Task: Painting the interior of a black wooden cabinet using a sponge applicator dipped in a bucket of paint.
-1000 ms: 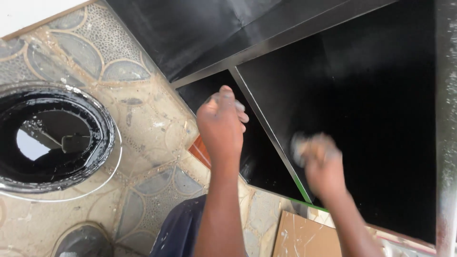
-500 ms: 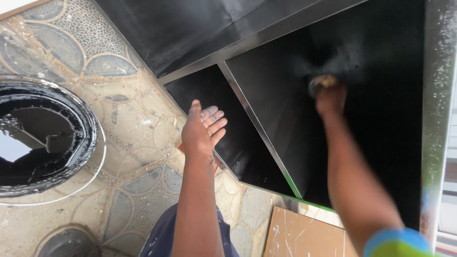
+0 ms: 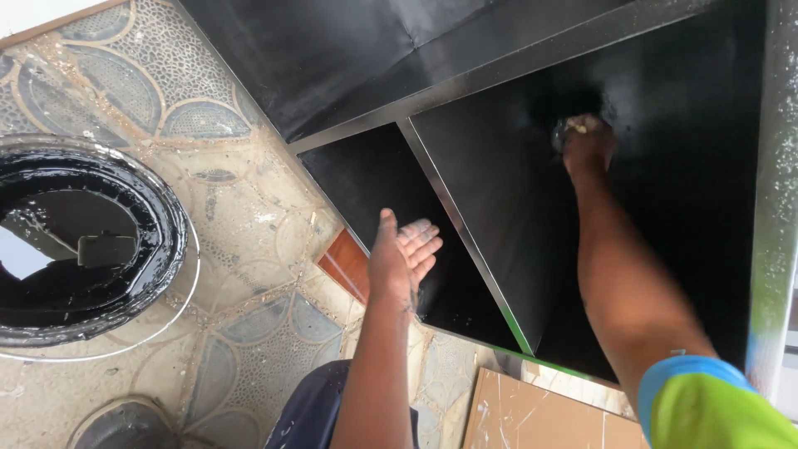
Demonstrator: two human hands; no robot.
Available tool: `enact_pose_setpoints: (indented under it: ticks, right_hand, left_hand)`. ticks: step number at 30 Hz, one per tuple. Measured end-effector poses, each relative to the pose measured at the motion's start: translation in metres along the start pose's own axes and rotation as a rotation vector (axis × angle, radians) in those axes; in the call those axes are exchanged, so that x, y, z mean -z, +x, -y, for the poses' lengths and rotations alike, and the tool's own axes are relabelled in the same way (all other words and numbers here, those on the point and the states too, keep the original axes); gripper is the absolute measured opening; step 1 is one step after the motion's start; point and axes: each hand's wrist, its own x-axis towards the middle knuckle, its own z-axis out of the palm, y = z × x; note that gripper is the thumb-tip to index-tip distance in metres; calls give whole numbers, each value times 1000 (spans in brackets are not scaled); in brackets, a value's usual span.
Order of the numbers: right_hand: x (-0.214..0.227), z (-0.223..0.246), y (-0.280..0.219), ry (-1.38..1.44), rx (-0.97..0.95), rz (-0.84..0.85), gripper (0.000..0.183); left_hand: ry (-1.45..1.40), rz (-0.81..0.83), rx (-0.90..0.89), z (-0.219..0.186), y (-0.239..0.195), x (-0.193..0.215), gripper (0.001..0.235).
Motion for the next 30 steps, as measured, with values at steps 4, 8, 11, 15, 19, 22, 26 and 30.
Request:
enact_pose_setpoints:
  ticks: [4,8,11,15,19,22,26,30]
  right_hand:
    - [67,89,-63,311,-256,156,16]
    - [232,236,-160,601,261,203,35]
    - [242,236,-200,562,-59,154,12]
    - [219,198,-196,403,-202,-27,7]
    - [110,83,-136,152,52,-40,23]
    - [-1,-53,-97,-79,-225,91,13]
    - [-7,-76,-35,-149,-412,484,30]
    - [31,2,-116,214,-281,288,23]
  left_hand:
    - [-72,-84,-61,-16,1,19,83]
    - [-400,-217,-126,-36,-5,12,78]
    - [-360,-235,-104,-19,6,21,81]
    - [-49,-87,2,25,33,20,80]
    - [177,71,324,112,109,38,52]
    - [248,184,408,139,111,45,60]
    - [317,164,377,162,155,71,67]
    - [208,40,174,117,168,101,56]
